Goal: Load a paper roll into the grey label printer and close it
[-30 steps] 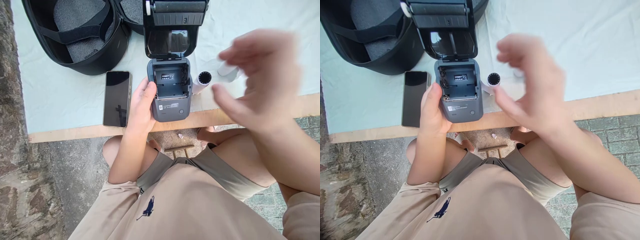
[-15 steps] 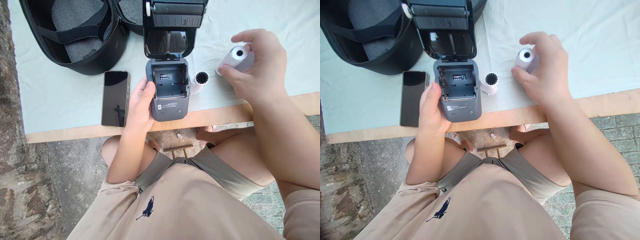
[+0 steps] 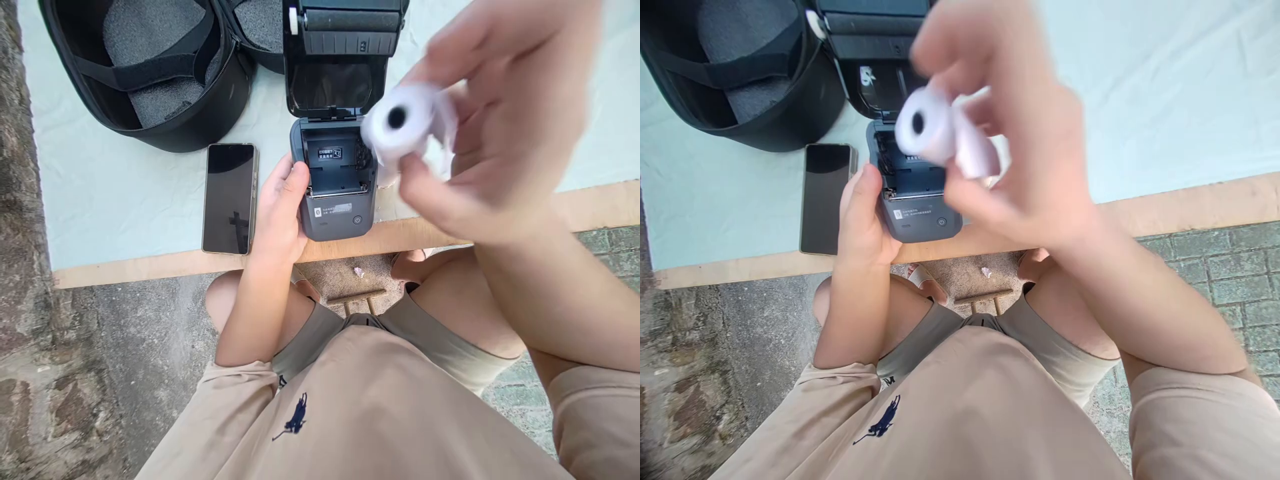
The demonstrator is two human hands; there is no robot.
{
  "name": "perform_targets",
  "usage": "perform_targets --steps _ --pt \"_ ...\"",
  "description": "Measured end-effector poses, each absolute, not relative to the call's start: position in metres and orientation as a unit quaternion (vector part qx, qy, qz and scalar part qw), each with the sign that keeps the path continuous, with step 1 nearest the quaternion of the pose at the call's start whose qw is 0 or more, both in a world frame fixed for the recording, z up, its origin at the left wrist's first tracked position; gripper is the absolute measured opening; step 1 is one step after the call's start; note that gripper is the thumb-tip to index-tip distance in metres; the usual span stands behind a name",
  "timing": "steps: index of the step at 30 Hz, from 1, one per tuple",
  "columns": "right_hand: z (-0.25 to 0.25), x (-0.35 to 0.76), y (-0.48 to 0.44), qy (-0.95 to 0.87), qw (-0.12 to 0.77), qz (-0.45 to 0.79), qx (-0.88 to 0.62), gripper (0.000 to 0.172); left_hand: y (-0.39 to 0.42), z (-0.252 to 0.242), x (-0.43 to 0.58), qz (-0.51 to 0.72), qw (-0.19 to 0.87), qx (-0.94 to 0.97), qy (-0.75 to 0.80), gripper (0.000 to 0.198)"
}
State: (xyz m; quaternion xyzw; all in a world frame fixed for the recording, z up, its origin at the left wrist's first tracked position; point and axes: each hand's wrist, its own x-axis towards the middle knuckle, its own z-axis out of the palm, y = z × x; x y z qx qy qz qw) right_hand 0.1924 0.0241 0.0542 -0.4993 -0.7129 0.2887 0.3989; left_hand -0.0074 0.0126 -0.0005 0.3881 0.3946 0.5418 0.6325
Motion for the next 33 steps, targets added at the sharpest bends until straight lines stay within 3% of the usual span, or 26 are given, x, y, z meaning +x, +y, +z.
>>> perform_targets --steps 5,10,18,24,28,33 --pt "0.059 0.16 0.02 -0.837 0.31 0.073 -0.446 0.029 0.011 0.0 -0.007 0.548 0.637 0.385 0.381 0.028" --pt "0.063 0.148 0.025 -0.839 0.2 0.053 -0.503 0.02 0.01 0.0 -0.006 0.558 0.628 0.378 0.39 0.025" --pt "0.072 0.146 0.025 -0.827 0.152 0.08 -0.536 0.014 0.01 -0.002 -0.008 0.553 0.641 0.385 0.367 0.028" --pt "0.06 0.147 0.03 -0.848 0.151 0.047 -0.505 0.029 0.011 -0.003 -0.008 0.555 0.632 0.376 0.39 0.035" --pt "0.054 0.149 0.036 -0.867 0.16 0.057 -0.468 0.017 0.011 -0.003 -0.007 0.564 0.62 0.38 0.391 0.04" --pt "0.052 0.153 0.036 -0.86 0.241 0.064 -0.446 0.019 0.01 -0.001 -0.006 0.552 0.628 0.383 0.392 0.04"
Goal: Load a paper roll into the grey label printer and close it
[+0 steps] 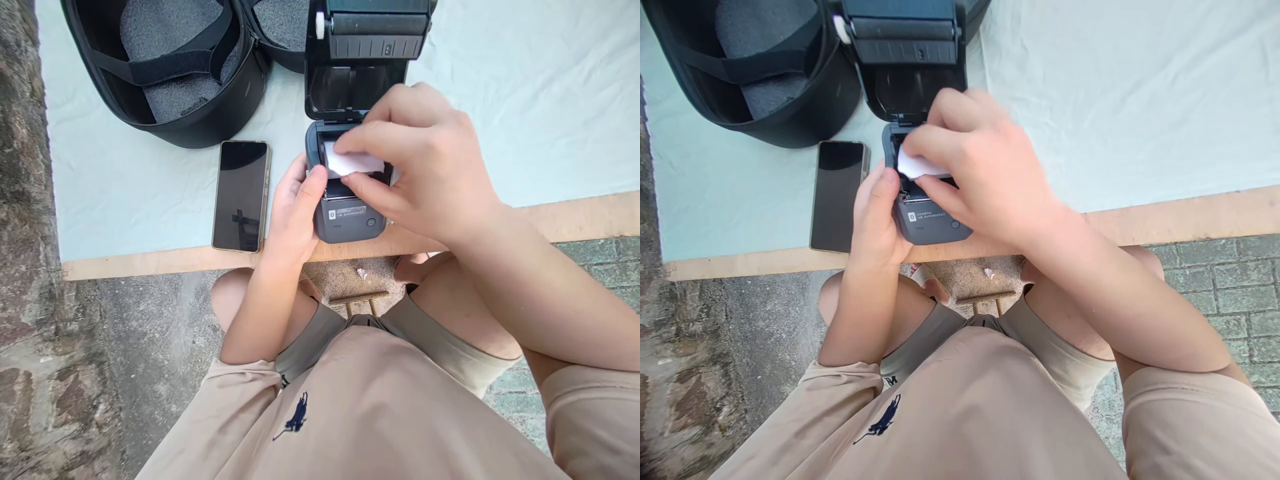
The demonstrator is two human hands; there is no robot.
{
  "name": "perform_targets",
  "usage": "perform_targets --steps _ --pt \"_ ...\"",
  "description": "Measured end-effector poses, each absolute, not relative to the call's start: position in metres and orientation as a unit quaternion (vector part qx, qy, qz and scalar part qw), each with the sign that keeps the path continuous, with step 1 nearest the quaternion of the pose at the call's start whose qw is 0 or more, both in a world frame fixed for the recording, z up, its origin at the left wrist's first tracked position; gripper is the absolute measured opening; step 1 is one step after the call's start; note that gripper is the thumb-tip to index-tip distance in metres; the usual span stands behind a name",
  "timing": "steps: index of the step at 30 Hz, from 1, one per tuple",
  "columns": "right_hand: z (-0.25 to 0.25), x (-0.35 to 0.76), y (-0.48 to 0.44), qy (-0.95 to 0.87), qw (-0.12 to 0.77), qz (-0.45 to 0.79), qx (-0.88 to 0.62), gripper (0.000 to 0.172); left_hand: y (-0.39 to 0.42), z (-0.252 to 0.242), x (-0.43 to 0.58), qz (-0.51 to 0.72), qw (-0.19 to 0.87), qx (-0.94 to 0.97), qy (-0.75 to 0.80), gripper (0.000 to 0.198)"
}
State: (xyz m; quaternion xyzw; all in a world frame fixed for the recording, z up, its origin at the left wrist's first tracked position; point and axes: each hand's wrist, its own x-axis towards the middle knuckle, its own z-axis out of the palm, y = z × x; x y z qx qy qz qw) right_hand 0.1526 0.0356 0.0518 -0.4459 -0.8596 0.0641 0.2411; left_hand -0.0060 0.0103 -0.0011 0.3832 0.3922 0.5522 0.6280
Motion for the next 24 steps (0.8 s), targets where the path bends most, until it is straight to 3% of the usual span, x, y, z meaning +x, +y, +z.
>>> perform_targets --steps 11,17,24 --pt "0.04 0.154 0.022 -0.872 0.306 -0.028 -0.382 0.025 0.01 0.0 -0.008 0.543 0.654 0.381 0.364 0.032" --pt "0.031 0.158 0.022 -0.886 0.314 -0.02 -0.34 0.024 0.011 -0.008 -0.01 0.537 0.651 0.394 0.365 0.05" --pt "0.034 0.169 0.024 -0.863 0.377 -0.01 -0.337 0.008 0.016 -0.017 -0.013 0.527 0.616 0.446 0.38 0.07"
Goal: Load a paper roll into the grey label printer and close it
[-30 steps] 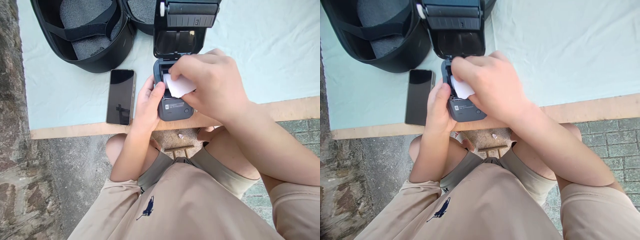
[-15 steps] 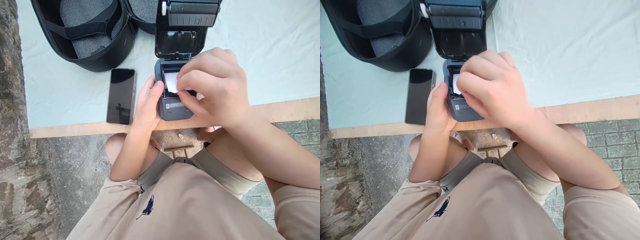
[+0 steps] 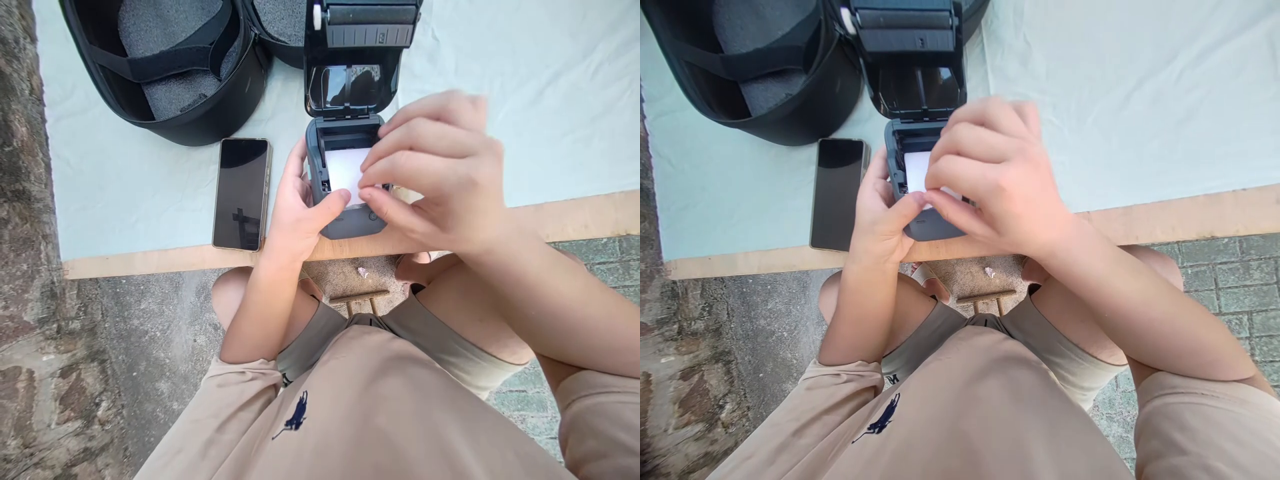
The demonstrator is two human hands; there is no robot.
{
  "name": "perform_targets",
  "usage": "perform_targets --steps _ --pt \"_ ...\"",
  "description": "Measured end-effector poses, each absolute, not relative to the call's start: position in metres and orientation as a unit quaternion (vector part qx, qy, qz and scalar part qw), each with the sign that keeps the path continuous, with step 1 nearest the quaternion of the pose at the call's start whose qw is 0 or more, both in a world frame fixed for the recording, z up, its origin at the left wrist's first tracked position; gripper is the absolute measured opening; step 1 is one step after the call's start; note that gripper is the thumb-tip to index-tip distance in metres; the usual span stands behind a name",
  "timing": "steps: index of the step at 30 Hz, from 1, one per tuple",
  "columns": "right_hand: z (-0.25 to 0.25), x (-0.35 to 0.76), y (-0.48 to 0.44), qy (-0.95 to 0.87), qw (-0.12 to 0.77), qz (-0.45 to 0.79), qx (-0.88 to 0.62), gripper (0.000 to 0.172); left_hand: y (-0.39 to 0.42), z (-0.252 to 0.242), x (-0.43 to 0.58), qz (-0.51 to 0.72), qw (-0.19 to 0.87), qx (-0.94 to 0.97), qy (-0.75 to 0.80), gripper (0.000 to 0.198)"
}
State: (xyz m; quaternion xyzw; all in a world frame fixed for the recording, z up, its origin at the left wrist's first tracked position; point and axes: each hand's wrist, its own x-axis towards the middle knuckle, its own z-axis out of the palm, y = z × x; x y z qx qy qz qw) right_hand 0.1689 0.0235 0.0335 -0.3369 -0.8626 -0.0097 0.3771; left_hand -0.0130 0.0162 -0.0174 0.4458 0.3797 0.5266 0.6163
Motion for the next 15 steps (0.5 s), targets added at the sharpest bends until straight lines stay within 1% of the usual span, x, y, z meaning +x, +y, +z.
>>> perform_targets --steps 2,4,6,8,10,13,15 --pt "0.0353 0.1724 0.0252 -0.858 0.358 -0.028 -0.368 0.004 0.0178 -0.0207 -0.0143 0.525 0.617 0.455 0.371 0.075" --pt "0.037 0.175 0.0257 -0.867 0.304 -0.015 -0.395 0.011 0.0192 -0.023 -0.0149 0.525 0.621 0.459 0.357 0.079" --pt "0.0389 0.1764 0.0246 -0.877 0.252 0.003 -0.409 0.019 0.0202 -0.0244 -0.0144 0.529 0.631 0.453 0.343 0.077" --pt "0.0408 0.1768 0.0227 -0.884 0.233 -0.001 -0.404 0.023 0.0206 -0.0252 -0.0133 0.538 0.635 0.437 0.34 0.072" --pt "0.0424 0.1768 0.0213 -0.892 0.235 -0.003 -0.387 0.025 0.0199 -0.0254 -0.0122 0.548 0.629 0.431 0.345 0.071" --pt "0.0426 0.1761 0.0223 -0.881 0.275 0.012 -0.385 0.028 0.0166 -0.0228 -0.0122 0.538 0.613 0.449 0.364 0.069" --pt "0.0413 0.1754 0.0238 -0.864 0.299 -0.001 -0.405 0.023 0.0138 -0.0192 -0.0131 0.522 0.614 0.461 0.373 0.065"
